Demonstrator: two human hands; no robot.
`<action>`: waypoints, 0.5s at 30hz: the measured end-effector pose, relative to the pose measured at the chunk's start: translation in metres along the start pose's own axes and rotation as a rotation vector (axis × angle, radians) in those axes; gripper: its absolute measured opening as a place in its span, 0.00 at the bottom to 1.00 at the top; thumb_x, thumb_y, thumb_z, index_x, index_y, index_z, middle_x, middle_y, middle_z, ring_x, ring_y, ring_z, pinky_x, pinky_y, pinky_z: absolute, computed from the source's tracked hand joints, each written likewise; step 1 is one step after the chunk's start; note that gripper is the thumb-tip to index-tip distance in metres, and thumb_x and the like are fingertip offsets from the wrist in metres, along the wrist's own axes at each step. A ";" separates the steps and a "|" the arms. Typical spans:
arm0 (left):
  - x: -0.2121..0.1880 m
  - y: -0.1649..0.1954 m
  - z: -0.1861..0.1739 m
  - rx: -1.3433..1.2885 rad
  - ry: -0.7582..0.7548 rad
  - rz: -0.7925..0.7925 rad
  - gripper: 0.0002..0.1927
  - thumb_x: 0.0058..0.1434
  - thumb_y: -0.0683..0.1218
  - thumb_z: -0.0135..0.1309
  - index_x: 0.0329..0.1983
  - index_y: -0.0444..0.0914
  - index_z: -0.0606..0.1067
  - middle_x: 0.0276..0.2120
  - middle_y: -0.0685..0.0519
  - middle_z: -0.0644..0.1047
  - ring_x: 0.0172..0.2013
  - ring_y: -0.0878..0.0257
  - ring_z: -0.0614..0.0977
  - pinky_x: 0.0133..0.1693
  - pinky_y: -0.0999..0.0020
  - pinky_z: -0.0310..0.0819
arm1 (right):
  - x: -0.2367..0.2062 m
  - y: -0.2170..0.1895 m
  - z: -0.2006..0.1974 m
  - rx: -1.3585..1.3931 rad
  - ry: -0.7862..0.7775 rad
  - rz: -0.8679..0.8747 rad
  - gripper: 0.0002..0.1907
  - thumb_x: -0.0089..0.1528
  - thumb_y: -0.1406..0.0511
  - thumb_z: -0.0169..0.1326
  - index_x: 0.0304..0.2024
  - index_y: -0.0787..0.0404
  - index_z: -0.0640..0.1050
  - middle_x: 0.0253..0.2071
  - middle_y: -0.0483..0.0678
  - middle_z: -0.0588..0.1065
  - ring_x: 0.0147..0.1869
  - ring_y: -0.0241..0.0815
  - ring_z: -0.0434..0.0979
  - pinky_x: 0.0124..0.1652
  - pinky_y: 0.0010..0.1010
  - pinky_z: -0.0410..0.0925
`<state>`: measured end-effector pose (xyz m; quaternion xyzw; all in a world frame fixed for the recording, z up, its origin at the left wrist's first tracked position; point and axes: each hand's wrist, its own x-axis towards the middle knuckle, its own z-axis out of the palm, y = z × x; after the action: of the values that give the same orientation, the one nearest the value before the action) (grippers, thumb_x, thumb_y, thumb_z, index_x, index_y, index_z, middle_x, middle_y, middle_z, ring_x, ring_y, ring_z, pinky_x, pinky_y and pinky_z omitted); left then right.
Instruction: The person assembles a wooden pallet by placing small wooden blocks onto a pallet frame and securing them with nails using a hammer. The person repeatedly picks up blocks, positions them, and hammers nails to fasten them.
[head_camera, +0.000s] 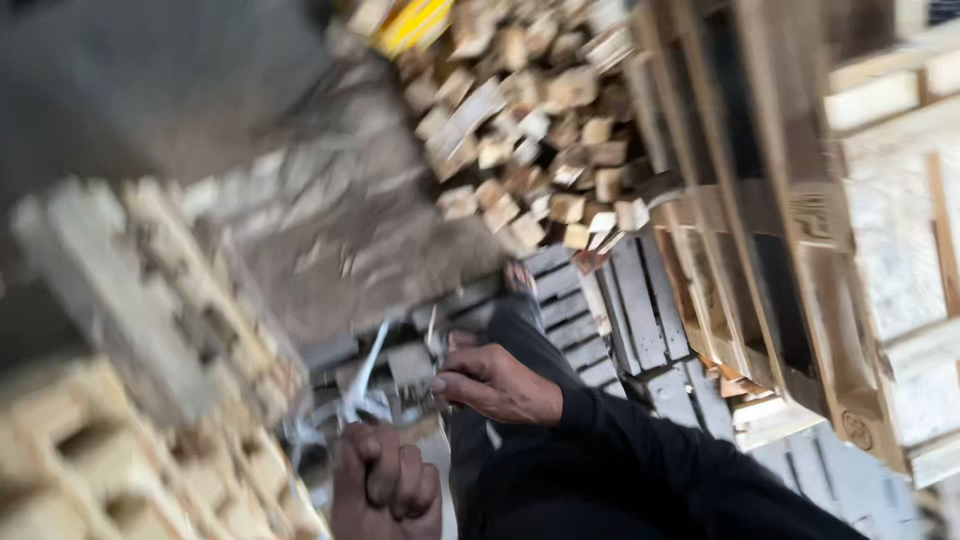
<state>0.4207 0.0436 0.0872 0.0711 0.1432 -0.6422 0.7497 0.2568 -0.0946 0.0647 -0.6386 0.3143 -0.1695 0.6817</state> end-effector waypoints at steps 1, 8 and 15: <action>0.018 -0.018 -0.011 -0.065 0.138 -0.083 0.13 0.79 0.48 0.46 0.48 0.32 0.70 0.29 0.55 0.67 0.23 0.66 0.66 0.23 0.70 0.61 | -0.013 0.014 -0.028 0.008 0.089 0.120 0.15 0.73 0.61 0.54 0.35 0.64 0.79 0.28 0.48 0.75 0.34 0.41 0.71 0.36 0.34 0.68; 0.105 -0.204 -0.105 -0.001 0.610 -0.860 0.13 0.74 0.52 0.40 0.42 0.40 0.70 0.26 0.58 0.66 0.27 0.66 0.69 0.27 0.72 0.62 | -0.134 0.087 -0.180 0.095 0.603 0.339 0.15 0.70 0.59 0.51 0.42 0.66 0.78 0.31 0.47 0.77 0.33 0.34 0.76 0.34 0.29 0.71; 0.231 -0.451 -0.053 0.694 0.349 -0.801 0.15 0.76 0.56 0.45 0.38 0.41 0.67 0.25 0.56 0.71 0.22 0.67 0.70 0.24 0.72 0.62 | -0.225 0.115 -0.311 0.238 0.983 0.519 0.15 0.69 0.59 0.47 0.49 0.61 0.78 0.34 0.43 0.80 0.35 0.36 0.79 0.37 0.29 0.76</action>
<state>0.0019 -0.2330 0.0006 0.3591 0.0610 -0.8652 0.3447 -0.1311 -0.1759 0.0045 -0.3052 0.7202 -0.3080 0.5416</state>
